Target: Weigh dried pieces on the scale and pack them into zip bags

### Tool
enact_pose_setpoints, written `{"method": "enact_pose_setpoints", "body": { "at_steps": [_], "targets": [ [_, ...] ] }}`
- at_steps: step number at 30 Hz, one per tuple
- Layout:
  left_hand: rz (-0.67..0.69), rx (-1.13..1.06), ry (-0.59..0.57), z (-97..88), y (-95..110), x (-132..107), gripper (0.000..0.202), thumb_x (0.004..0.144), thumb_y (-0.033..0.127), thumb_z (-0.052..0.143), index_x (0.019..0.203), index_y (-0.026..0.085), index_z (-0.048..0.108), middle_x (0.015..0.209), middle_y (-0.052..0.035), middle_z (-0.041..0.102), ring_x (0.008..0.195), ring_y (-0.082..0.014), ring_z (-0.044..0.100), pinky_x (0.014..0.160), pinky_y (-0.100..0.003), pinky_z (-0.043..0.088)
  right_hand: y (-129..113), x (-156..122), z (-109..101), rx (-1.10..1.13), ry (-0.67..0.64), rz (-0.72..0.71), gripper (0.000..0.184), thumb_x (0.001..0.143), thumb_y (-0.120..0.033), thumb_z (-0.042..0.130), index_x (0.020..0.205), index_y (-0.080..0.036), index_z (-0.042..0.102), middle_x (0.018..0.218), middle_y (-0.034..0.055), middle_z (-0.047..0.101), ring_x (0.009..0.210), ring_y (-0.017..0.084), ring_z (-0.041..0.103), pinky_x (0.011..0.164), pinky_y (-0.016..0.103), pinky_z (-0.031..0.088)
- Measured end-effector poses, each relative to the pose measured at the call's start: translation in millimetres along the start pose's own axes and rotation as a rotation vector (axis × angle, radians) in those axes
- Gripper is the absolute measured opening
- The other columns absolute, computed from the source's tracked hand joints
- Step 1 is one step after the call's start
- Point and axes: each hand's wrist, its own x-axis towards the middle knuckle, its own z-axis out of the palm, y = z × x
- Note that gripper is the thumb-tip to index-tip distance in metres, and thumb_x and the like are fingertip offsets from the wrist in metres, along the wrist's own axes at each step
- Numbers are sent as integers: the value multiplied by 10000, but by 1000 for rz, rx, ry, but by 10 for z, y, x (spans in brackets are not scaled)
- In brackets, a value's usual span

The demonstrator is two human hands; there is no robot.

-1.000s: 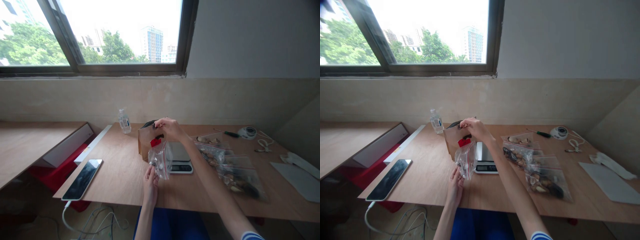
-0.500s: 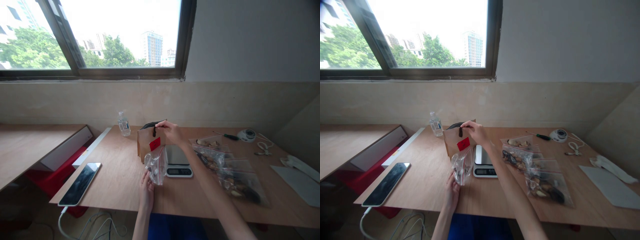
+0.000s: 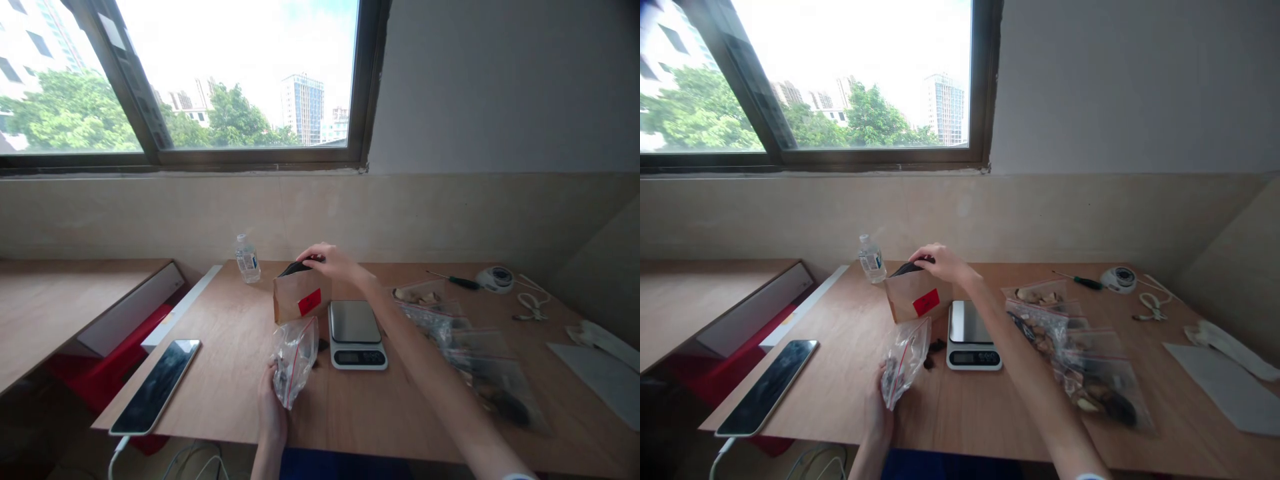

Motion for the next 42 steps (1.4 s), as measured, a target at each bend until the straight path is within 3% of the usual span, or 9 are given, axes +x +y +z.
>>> {"method": "enact_pose_setpoints", "body": {
  "at_steps": [5, 9, 12, 15, 20, 27, 31, 35, 42],
  "targets": [
    [-7, -71, 173, -36, 97, 18, 141, 644, 267, 598, 748, 172, 604, 701, 18, 601, 591, -105, 569, 573, -213, 449, -109, -306, 53, 46, 330, 38, 214, 865, -224, 493, 1026, -219, 635, 1044, 45, 626, 990, 170, 546, 879, 320, 413],
    [35, -91, 170, -55, 83, 16, 143, 636, 280, 607, 731, 177, 576, 648, 36, 556, 543, -90, 520, 536, -199, 414, -201, -918, 521, 116, 636, 269, 264, 911, -201, 332, 939, -211, 595, 895, 46, 603, 856, 165, 577, 782, 309, 466],
    [84, -101, 161, -56, 40, 3, 162, 632, 296, 605, 741, 183, 565, 649, 44, 543, 557, -92, 517, 540, -198, 405, -191, -1369, 1067, -27, 248, 354, 192, 871, -245, 450, 966, -187, 606, 998, 88, 607, 956, 212, 576, 850, 351, 467],
    [130, -118, 178, -55, 6, -13, 167, 640, 313, 603, 736, 187, 552, 655, 49, 536, 554, -87, 501, 535, -194, 398, -143, -1602, 1500, -278, -57, 391, 430, 764, -328, 635, 1145, -143, 559, 1229, 169, 533, 1171, 328, 472, 970, 462, 393],
    [171, -105, 176, -72, -26, -13, 153, 638, 309, 607, 704, 188, 540, 615, 57, 493, 537, -86, 463, 519, -194, 366, -99, -1599, 1725, -490, -146, 457, 267, 792, -193, 619, 1056, -166, 604, 1145, 158, 599, 1059, 297, 566, 887, 437, 462],
    [192, -95, 198, -76, -55, 12, 162, 661, 323, 588, 750, 191, 558, 662, 40, 518, 608, -114, 501, 569, -218, 369, -95, -1535, 1482, -53, 8, 462, 288, 808, -89, 532, 1068, -191, 600, 1068, 89, 648, 996, 232, 607, 878, 382, 481],
    [189, -85, 214, -87, -65, 16, 179, 669, 343, 590, 759, 190, 561, 677, 35, 531, 615, -115, 505, 588, -224, 379, -196, -1159, 904, 283, 281, 432, 273, 802, -260, 595, 1072, -220, 599, 1074, 55, 658, 953, 198, 628, 833, 331, 507],
    [184, -81, 206, -100, -68, 13, 172, 693, 350, 581, 771, 198, 561, 682, 33, 539, 628, -120, 519, 590, -225, 385, -320, -576, 300, 269, 560, 193, 303, 838, -283, 551, 1136, -228, 561, 1161, 54, 613, 1062, 167, 573, 935, 298, 438],
    [164, -144, 170, -95, -53, -2, 126, 694, 302, 590, 727, 186, 553, 621, 51, 527, 556, -93, 494, 537, -198, 386, -144, -208, 290, -116, 104, 72, 236, 885, -217, 453, 1029, -213, 640, 1194, 73, 611, 1173, 203, 501, 1022, 432, 291]
  ]
}}
